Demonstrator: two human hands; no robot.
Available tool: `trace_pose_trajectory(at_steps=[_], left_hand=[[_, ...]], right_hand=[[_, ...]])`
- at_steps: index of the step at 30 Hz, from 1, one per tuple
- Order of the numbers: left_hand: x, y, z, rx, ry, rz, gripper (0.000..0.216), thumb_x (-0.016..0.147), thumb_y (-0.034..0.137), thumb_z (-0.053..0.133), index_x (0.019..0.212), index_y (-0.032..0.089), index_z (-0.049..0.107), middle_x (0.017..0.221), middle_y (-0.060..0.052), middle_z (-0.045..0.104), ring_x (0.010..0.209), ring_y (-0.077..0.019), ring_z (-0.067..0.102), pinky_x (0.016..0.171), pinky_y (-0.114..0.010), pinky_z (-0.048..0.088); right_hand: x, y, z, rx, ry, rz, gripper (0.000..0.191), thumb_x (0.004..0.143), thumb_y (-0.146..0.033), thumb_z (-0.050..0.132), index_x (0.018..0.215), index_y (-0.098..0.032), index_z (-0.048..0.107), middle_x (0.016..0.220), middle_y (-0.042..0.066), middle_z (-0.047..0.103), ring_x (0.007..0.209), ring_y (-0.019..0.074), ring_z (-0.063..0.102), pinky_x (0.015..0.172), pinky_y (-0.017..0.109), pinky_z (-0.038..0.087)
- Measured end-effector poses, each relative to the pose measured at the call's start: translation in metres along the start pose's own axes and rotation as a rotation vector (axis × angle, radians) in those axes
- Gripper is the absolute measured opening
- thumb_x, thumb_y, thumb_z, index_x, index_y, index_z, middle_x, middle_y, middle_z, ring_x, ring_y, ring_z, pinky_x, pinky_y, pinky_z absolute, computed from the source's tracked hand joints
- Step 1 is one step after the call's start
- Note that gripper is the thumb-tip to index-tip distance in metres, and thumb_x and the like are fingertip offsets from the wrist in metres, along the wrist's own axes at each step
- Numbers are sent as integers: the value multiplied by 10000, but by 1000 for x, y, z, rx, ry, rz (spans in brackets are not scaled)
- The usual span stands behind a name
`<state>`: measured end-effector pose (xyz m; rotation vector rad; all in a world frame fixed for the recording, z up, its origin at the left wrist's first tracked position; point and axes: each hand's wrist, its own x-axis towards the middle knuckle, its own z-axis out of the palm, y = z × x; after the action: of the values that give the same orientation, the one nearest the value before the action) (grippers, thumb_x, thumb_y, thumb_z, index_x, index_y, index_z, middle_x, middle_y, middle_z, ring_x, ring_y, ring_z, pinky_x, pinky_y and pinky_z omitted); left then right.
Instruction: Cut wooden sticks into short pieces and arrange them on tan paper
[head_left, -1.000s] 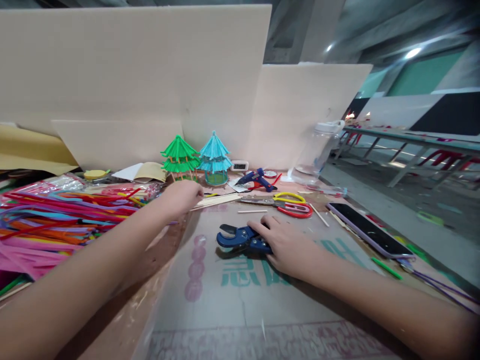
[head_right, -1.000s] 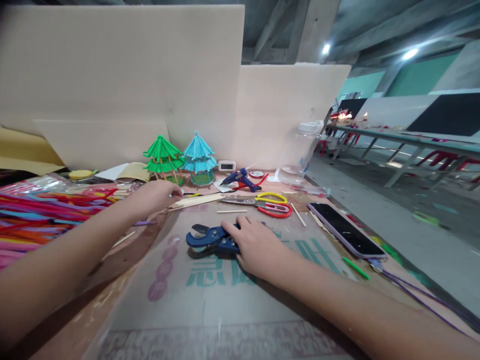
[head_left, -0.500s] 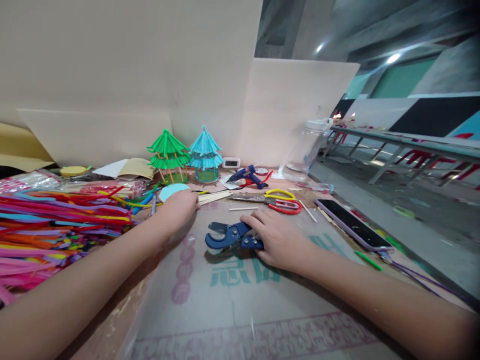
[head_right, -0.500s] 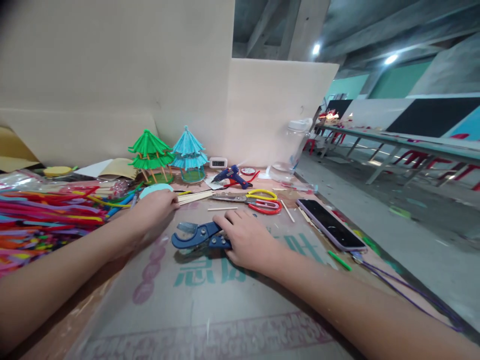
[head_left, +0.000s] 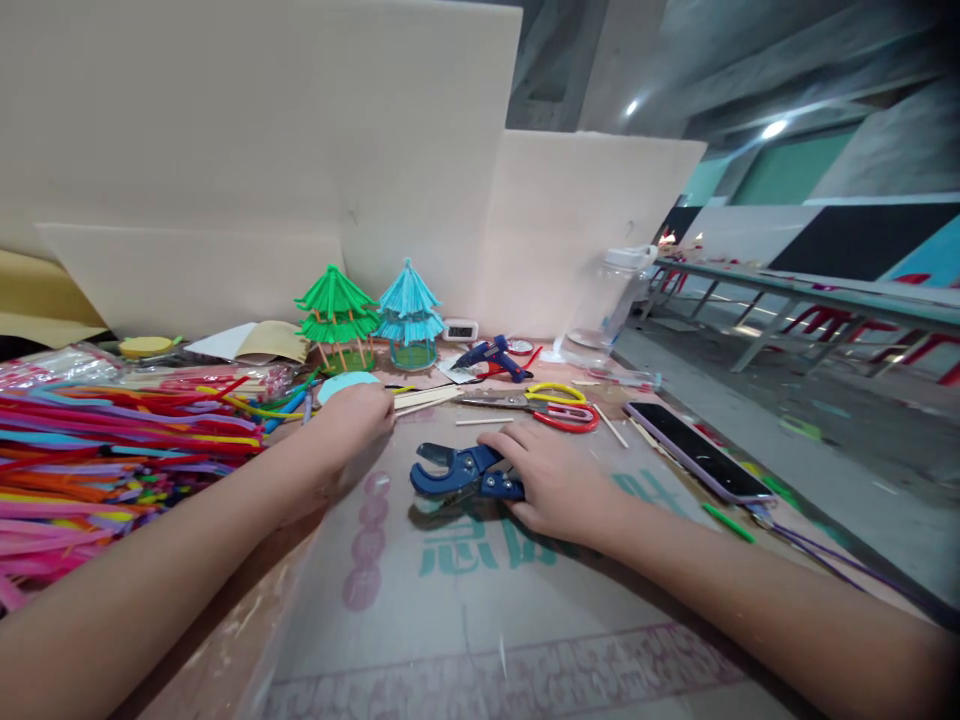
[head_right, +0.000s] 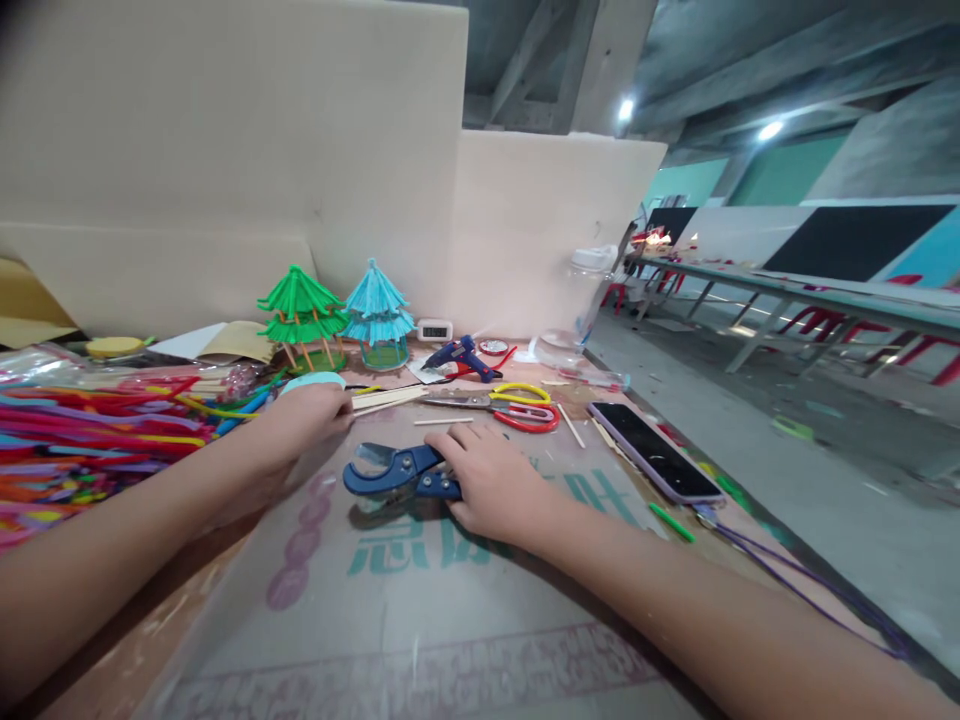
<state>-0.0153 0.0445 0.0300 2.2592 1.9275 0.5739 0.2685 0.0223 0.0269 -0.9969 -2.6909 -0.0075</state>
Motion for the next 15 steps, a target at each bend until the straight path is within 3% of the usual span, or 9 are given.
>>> trace_pose_trajectory(at_steps=[5,8,9,12,15], left_hand=[[13,17,-48,-56,11,76,235,1000,352,597,1051,164,728,1007,-61,750,923,-217,707,882,-380,579],[-4,32,-75,-171,43,181,375,957,423,579,1256,225,689,1118,-32,764,941,-198,720,833,-299,575],[-11,36,-80,-262,38,221,387,937,427,578,1239,220,703,1103,-40,769,964,-210,720,829,-300,571],[-28,48,-86,-495,-4,240,376,928,464,541,1113,205,741,904,-42,770,861,-211,725,756,-298,567],[-36,56,-81,-650,-37,198,399,929,492,551,1141,202,725,852,-42,766,827,-209,733,733,-294,576]], right_hand=[[-1,3,-3,115,91,46,633,729,-124,685,1355,-126,589,1286,184,651,1208,341,605,1063,522,492],[-2,5,-4,292,191,107,577,800,-191,707,1360,-176,571,1341,165,650,1242,324,620,1077,519,496],[-1,5,-5,355,230,131,551,829,-219,703,1361,-190,563,1349,161,653,1240,319,632,1074,519,503],[-1,1,-9,494,320,185,514,863,-242,678,1359,-210,544,1338,153,673,1219,318,661,1062,533,519],[-1,-5,-15,551,349,177,514,868,-232,665,1365,-211,534,1370,156,661,1257,323,646,1095,556,497]])
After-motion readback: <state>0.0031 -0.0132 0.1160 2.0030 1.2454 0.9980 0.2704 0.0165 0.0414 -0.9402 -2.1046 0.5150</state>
